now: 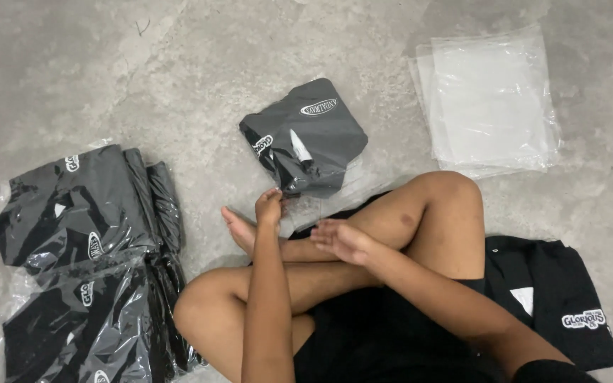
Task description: Packaging folded black shirts into clear plastic bags and sealing them.
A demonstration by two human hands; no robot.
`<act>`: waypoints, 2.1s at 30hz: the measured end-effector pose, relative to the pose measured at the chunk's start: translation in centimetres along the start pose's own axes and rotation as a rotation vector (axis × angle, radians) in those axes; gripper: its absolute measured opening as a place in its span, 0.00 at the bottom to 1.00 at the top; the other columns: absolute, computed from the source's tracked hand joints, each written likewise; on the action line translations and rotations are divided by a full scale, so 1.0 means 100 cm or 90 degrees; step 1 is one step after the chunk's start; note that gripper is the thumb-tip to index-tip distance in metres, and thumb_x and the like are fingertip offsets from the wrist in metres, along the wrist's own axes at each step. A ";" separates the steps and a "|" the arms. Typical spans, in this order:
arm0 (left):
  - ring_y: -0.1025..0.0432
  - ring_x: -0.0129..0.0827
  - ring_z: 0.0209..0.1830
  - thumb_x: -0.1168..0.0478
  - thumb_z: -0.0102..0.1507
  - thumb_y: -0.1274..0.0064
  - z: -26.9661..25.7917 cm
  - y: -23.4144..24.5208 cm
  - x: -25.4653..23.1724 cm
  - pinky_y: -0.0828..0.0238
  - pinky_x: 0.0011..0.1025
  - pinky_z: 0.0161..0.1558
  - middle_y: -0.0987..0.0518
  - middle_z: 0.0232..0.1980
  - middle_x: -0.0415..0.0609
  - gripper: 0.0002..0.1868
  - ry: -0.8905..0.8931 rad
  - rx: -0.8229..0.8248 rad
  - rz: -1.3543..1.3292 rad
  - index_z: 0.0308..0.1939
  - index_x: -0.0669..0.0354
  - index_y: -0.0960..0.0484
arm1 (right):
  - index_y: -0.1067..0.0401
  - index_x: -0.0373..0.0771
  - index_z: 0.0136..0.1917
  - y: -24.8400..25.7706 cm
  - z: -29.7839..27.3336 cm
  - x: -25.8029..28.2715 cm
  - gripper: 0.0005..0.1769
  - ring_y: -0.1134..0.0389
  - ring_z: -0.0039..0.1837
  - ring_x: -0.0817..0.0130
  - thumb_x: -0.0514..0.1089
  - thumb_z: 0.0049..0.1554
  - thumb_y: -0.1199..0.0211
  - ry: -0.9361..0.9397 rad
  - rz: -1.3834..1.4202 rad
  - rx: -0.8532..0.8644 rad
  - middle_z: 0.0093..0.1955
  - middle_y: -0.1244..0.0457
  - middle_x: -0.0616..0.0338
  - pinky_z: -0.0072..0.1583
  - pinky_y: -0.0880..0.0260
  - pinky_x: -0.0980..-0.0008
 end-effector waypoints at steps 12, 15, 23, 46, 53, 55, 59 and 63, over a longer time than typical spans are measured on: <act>0.25 0.39 0.40 0.51 0.56 0.43 -0.027 -0.002 -0.014 0.25 0.38 0.39 0.23 0.42 0.56 0.27 0.027 0.049 0.099 0.51 0.66 0.28 | 0.48 0.37 0.70 0.111 0.078 0.205 0.43 0.42 0.65 0.50 0.66 0.53 0.45 0.236 -0.806 -0.405 0.62 0.43 0.42 0.63 0.42 0.54; 0.28 0.34 0.35 0.50 0.57 0.46 -0.021 0.002 -0.012 0.26 0.30 0.31 0.24 0.38 0.51 0.23 -0.015 0.023 0.110 0.48 0.64 0.27 | 0.41 0.35 0.66 0.090 0.097 0.191 0.43 0.40 0.62 0.51 0.62 0.46 0.34 0.247 -0.726 -0.381 0.60 0.41 0.44 0.60 0.38 0.57; 0.33 0.44 0.55 0.53 0.60 0.47 -0.025 0.020 -0.038 0.33 0.40 0.50 0.32 0.55 0.58 0.27 0.024 0.053 -0.010 0.58 0.63 0.35 | 0.35 0.30 0.56 0.071 0.081 0.184 0.32 0.34 0.32 0.64 0.47 0.41 0.34 0.136 -0.598 -0.269 0.30 0.38 0.52 0.34 0.33 0.68; 0.40 0.39 0.62 0.62 0.59 0.56 -0.068 -0.001 -0.052 0.40 0.42 0.54 0.32 0.59 0.46 0.25 -0.374 -0.175 0.634 0.60 0.41 0.31 | 0.36 0.34 0.61 0.019 0.049 0.188 0.36 0.39 0.41 0.65 0.46 0.39 0.38 0.119 -0.496 -0.225 0.43 0.37 0.52 0.45 0.36 0.69; 0.37 0.40 0.60 0.63 0.58 0.56 -0.070 -0.004 -0.052 0.40 0.42 0.57 0.29 0.58 0.48 0.26 -0.376 -0.036 0.503 0.62 0.45 0.32 | 0.39 0.31 0.63 0.007 0.035 0.192 0.32 0.39 0.55 0.58 0.43 0.47 0.37 0.236 -0.348 -0.219 0.57 0.41 0.45 0.51 0.33 0.61; 0.35 0.42 0.58 0.64 0.58 0.56 -0.072 -0.005 -0.054 0.40 0.40 0.57 0.27 0.56 0.49 0.25 -0.371 -0.017 0.399 0.60 0.45 0.30 | 0.36 0.32 0.60 0.020 0.045 0.199 0.26 0.38 0.52 0.59 0.41 0.48 0.38 0.296 -0.328 -0.230 0.54 0.40 0.46 0.49 0.32 0.65; 0.33 0.36 0.47 0.61 0.58 0.54 -0.073 0.001 -0.054 0.37 0.34 0.51 0.27 0.48 0.49 0.22 -0.366 -0.147 0.184 0.58 0.53 0.30 | 0.33 0.33 0.53 0.034 0.024 0.218 0.20 0.38 0.50 0.59 0.39 0.46 0.41 0.518 -0.259 -0.348 0.48 0.39 0.47 0.49 0.36 0.62; 0.33 0.32 0.43 0.55 0.59 0.54 -0.068 0.009 -0.047 0.36 0.30 0.47 0.26 0.46 0.45 0.22 -0.312 -0.188 0.120 0.58 0.50 0.30 | 0.34 0.32 0.39 0.037 -0.014 0.237 0.07 0.40 0.39 0.59 0.34 0.44 0.42 0.845 -0.428 -0.475 0.33 0.40 0.48 0.44 0.41 0.61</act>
Point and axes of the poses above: each hand's wrist, its own z-axis towards the middle knuckle, its own y-axis out of the back of the hand, x = y × z, the point moved 2 cm from there along z, towards the middle knuckle
